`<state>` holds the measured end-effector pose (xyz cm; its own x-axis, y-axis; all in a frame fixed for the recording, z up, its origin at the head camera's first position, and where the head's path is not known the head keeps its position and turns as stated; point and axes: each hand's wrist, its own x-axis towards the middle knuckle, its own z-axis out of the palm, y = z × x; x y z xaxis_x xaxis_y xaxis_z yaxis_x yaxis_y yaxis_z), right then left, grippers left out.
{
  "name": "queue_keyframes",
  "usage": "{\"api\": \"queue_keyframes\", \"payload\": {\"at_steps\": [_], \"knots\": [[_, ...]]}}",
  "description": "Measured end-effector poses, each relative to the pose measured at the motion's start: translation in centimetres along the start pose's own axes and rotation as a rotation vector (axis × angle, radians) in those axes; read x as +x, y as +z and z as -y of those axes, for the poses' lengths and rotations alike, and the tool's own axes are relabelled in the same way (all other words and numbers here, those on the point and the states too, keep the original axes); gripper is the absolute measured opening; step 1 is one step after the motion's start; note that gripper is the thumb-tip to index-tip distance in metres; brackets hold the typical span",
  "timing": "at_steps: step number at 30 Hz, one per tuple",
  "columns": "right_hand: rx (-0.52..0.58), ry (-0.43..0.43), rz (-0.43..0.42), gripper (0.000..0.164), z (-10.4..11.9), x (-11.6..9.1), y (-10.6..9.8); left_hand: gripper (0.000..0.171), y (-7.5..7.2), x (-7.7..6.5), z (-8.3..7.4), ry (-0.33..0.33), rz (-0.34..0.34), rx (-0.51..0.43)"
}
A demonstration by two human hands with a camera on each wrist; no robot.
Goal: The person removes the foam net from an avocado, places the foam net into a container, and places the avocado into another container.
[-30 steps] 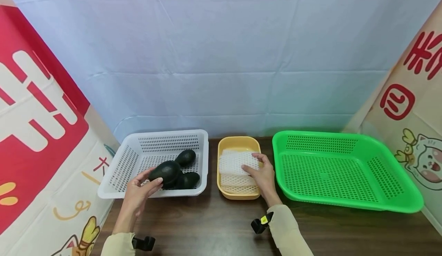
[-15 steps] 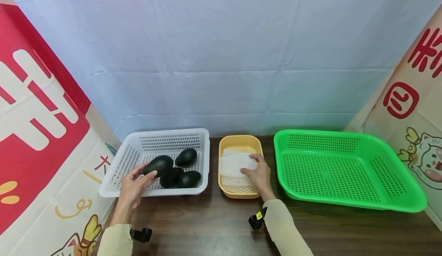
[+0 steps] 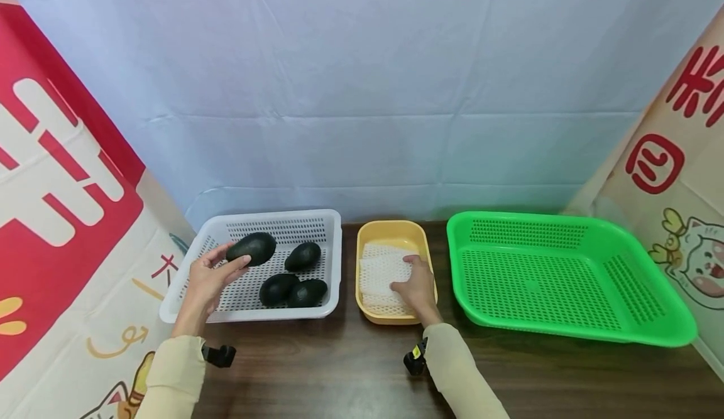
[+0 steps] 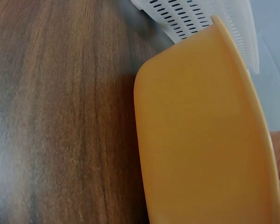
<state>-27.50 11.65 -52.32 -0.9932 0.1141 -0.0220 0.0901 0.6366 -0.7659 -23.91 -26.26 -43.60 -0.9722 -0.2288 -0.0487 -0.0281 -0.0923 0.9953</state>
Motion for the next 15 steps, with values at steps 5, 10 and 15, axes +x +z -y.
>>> {"api": "queue_keyframes", "payload": {"at_steps": [5, 10, 15], "knots": [[-0.05, -0.012, 0.017, 0.064, 0.0, 0.1, 0.1, 0.06, 0.4, 1.3, -2.2, 0.014, 0.037, -0.001], [-0.056, -0.02, 0.01, 0.063, 0.0, 0.0, 0.2, 0.059, 0.4, 3.6, -3.3, 0.019, 0.091, -0.023], [-0.044, 0.02, 0.049, 0.065, -0.1, 0.2, 0.4, 0.063, 0.0, 5.9, -3.0, -0.048, 0.129, 0.023]]}}
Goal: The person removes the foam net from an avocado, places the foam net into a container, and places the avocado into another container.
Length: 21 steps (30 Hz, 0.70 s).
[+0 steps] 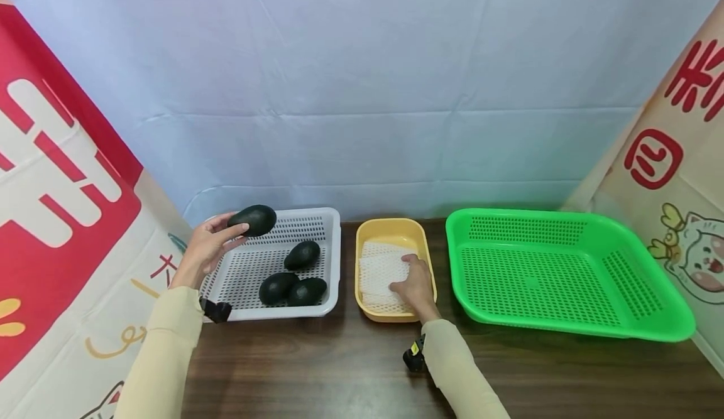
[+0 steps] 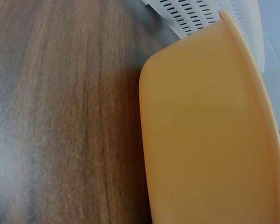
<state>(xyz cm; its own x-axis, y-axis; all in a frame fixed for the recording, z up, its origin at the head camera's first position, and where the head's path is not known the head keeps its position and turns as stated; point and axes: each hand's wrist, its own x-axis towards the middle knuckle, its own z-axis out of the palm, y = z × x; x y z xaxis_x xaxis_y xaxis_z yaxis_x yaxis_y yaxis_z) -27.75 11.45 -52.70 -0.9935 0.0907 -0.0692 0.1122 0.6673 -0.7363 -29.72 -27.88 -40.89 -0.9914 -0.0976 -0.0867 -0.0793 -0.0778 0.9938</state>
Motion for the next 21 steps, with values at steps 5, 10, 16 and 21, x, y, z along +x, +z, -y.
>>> {"api": "queue_keyframes", "payload": {"at_steps": [5, 10, 16, 21], "knots": [[0.003, 0.029, 0.019, 0.066, 0.0, 0.3, -0.1, 0.065, -0.8, 2.2, 1.0, -0.066, 0.045, 0.015], [0.007, 0.026, 0.021, 0.067, 0.1, 0.3, -0.2, 0.067, -1.8, 3.8, 2.6, -0.115, 0.128, 0.037], [0.017, 0.024, 0.022, 0.066, -0.2, 0.3, 0.0, 0.081, -3.1, 4.7, 4.8, -0.217, 0.172, 0.051], [0.019, 0.013, 0.021, 0.066, -0.3, 0.2, 0.2, 0.083, -3.8, 4.6, 6.0, -0.288, 0.156, 0.076]]}}
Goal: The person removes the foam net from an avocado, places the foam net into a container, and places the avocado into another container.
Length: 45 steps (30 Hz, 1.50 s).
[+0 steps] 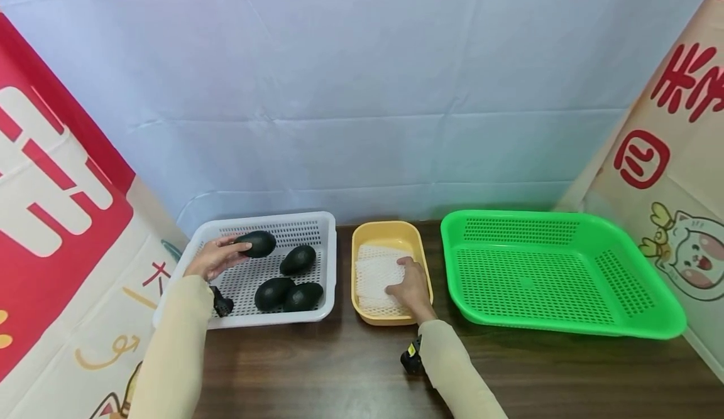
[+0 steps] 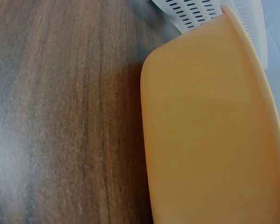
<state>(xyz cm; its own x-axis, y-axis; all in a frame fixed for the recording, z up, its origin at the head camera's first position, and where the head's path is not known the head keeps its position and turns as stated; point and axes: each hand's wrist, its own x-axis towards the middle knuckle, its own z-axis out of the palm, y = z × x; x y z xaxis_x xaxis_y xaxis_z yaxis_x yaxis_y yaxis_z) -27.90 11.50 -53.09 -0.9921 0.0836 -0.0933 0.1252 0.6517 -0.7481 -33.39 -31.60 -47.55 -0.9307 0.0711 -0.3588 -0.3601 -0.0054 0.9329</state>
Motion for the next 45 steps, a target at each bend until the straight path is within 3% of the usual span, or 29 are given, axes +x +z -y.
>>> {"api": "queue_keyframes", "payload": {"at_steps": [7, 10, 19, 25, 36, 42, 45], "knots": [[-0.026, 0.002, -0.01, 0.067, 0.0, -0.1, -0.2, 0.081, 0.1, 0.2, 0.7, -0.092, 0.009, 0.084], [-0.024, 0.006, -0.009, 0.067, 0.0, -0.1, -0.2, 0.081, 0.4, 0.4, 1.1, -0.123, 0.015, 0.076], [-0.002, 0.0, -0.011, 0.066, -0.1, 0.0, 0.2, 0.077, 0.6, 1.2, 2.0, -0.135, 0.002, -0.028], [-0.011, -0.016, -0.016, 0.066, 0.0, 0.0, 0.2, 0.079, 0.6, 1.1, 2.0, -0.154, 0.046, 0.065], [0.001, 0.0, -0.006, 0.065, 0.1, -0.1, 0.2, 0.072, 1.2, 1.1, 2.2, -0.169, 0.094, 0.075], [-0.003, 0.002, -0.005, 0.065, 0.0, 0.0, 0.2, 0.071, 1.4, 1.3, 2.3, -0.178, 0.062, 0.027], [-0.006, 0.005, -0.003, 0.066, 0.0, 0.1, 0.1, 0.07, 1.4, 1.4, 2.2, -0.198, 0.03, 0.067]]}}
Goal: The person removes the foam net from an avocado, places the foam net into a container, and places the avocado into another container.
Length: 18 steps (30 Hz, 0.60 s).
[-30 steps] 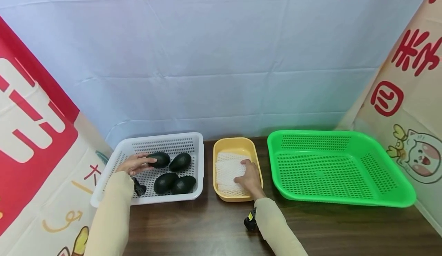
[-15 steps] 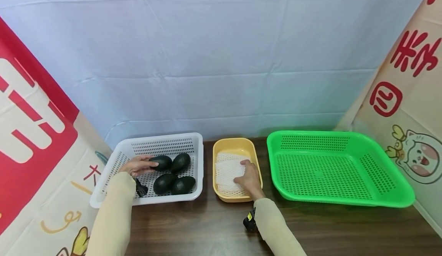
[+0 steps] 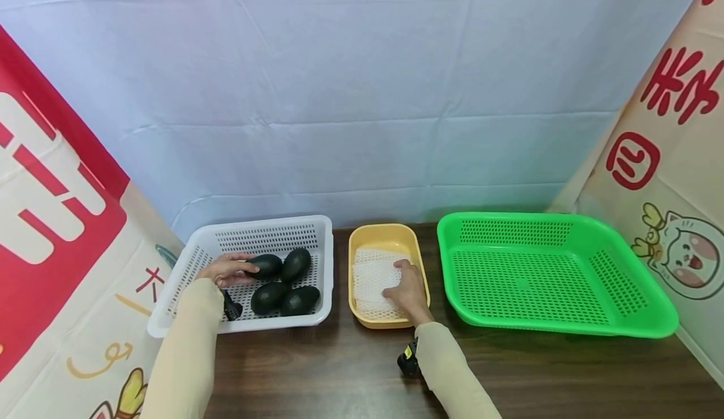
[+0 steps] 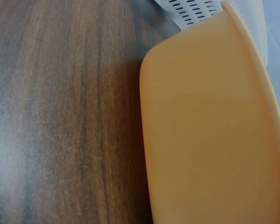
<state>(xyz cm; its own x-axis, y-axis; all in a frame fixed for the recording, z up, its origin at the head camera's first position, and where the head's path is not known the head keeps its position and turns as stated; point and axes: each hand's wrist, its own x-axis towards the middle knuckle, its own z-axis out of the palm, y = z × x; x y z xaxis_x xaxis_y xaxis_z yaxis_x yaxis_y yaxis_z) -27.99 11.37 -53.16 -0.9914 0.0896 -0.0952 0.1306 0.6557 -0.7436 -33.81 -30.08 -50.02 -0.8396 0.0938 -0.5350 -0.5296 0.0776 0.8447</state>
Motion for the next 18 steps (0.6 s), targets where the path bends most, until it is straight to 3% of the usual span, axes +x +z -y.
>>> {"api": "queue_keyframes", "payload": {"at_steps": [9, 15, 18], "knots": [[-0.028, 0.004, -0.002, 0.065, 0.4, -0.2, 0.0, 0.065, 0.5, -0.2, -0.1, 0.006, -0.067, -0.04], [-0.079, -0.017, -0.012, 0.062, 0.4, -0.3, 0.2, 0.059, 1.0, -0.4, -0.6, 0.0, -0.13, 0.043], [-0.128, -0.076, -0.033, 0.061, 0.4, -0.3, 0.3, 0.058, 1.2, -0.4, -0.8, 0.002, -0.142, 0.096]]}}
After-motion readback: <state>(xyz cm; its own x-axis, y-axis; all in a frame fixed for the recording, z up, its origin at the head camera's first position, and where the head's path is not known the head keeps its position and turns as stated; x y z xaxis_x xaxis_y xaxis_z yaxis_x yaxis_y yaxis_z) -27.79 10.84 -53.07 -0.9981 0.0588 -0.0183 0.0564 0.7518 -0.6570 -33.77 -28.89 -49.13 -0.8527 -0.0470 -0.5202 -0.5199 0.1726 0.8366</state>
